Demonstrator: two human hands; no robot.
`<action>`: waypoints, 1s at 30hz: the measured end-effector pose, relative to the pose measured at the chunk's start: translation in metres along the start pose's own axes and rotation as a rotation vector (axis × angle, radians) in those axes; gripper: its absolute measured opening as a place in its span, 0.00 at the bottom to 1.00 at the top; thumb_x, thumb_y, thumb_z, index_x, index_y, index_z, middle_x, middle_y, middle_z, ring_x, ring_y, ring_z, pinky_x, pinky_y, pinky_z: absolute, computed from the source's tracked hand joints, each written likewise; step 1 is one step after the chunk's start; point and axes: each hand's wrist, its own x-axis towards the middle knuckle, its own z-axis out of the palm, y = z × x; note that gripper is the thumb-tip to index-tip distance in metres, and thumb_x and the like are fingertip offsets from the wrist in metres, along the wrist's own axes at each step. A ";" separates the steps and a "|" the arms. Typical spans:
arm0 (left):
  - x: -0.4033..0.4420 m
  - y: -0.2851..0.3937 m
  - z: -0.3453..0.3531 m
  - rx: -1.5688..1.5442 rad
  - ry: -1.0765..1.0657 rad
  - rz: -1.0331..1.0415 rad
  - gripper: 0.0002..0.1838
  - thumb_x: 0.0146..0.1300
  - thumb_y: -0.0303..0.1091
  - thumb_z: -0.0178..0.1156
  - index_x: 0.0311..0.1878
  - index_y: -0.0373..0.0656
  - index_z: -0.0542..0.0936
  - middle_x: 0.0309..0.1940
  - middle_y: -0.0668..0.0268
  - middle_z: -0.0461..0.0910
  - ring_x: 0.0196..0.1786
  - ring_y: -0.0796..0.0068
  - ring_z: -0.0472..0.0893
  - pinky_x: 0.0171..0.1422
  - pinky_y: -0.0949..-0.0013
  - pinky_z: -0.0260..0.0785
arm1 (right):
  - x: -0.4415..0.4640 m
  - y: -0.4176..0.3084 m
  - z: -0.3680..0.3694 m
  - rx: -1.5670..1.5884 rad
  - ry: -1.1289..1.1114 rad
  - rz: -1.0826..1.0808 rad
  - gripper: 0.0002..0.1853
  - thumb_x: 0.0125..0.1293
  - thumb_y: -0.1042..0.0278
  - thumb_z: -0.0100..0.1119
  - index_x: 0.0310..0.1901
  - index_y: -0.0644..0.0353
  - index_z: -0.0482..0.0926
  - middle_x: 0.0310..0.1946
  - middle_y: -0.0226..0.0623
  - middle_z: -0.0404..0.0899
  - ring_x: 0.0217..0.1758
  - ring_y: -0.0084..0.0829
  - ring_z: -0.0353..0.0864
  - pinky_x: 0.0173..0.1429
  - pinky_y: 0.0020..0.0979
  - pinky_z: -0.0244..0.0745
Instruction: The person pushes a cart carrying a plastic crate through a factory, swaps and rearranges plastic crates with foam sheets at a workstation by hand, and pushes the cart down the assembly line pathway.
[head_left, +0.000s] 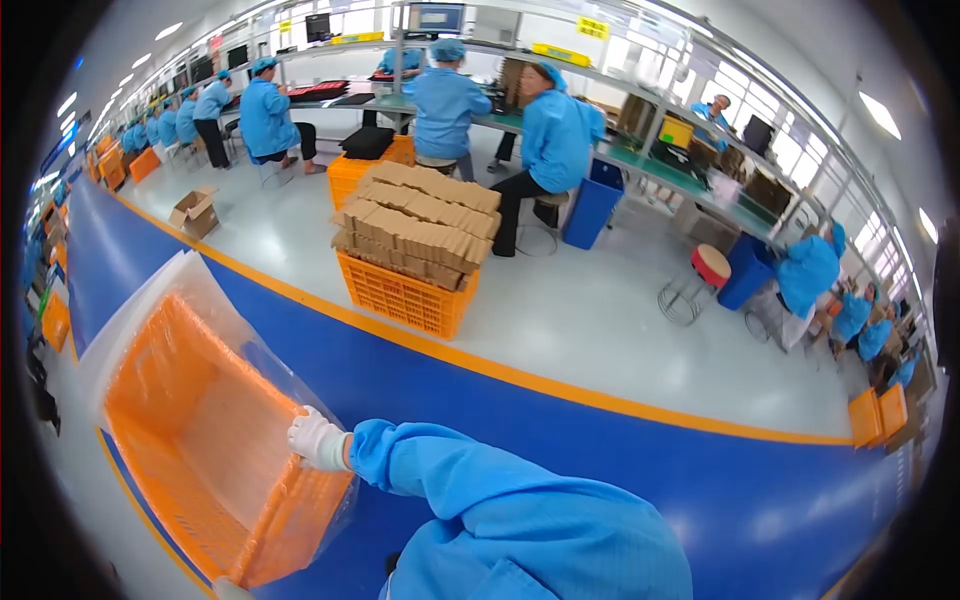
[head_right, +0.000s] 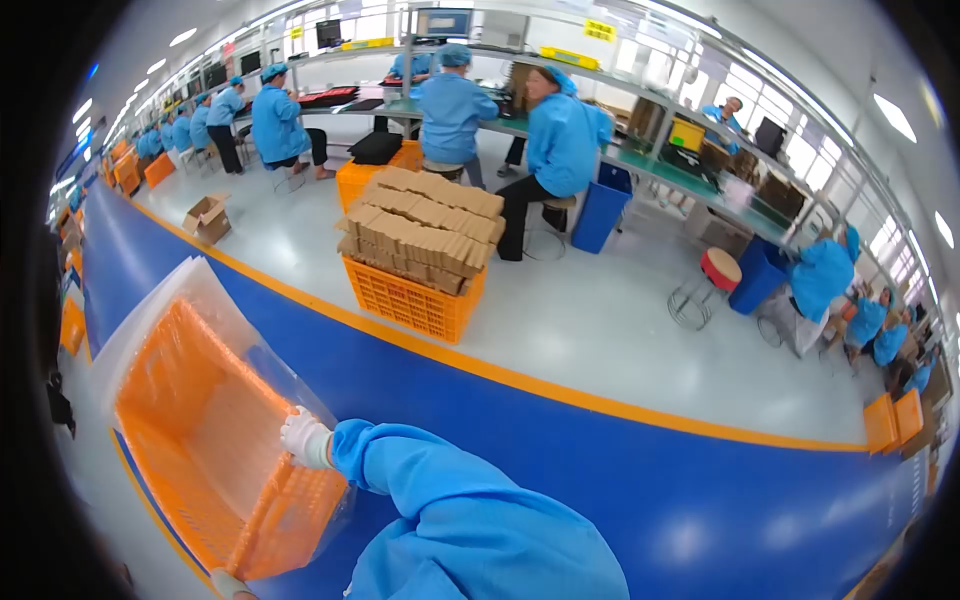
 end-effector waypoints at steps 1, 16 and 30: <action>0.015 -0.001 0.002 -0.063 0.037 -0.050 0.25 0.72 0.48 0.51 0.61 0.38 0.75 0.52 0.58 0.78 0.54 0.63 0.77 0.60 0.59 0.73 | 0.031 0.006 -0.007 -0.013 -0.017 0.020 0.23 0.57 0.45 0.67 0.47 0.52 0.85 0.49 0.34 0.83 0.60 0.36 0.77 0.71 0.52 0.62; 0.390 0.133 0.155 0.044 0.427 -0.088 0.21 0.56 0.27 0.53 0.53 0.35 0.82 0.42 0.57 0.86 0.45 0.67 0.84 0.54 0.68 0.74 | 0.484 0.057 -0.004 -0.037 0.210 -0.009 0.19 0.49 0.49 0.74 0.31 0.53 0.79 0.30 0.38 0.80 0.41 0.45 0.80 0.50 0.48 0.69; 0.790 0.199 0.288 0.119 0.378 -0.131 0.20 0.57 0.28 0.52 0.52 0.38 0.83 0.43 0.55 0.87 0.49 0.60 0.85 0.56 0.64 0.74 | 0.925 0.188 0.022 -0.080 0.202 -0.090 0.22 0.51 0.49 0.74 0.42 0.55 0.83 0.48 0.36 0.82 0.56 0.40 0.77 0.69 0.48 0.61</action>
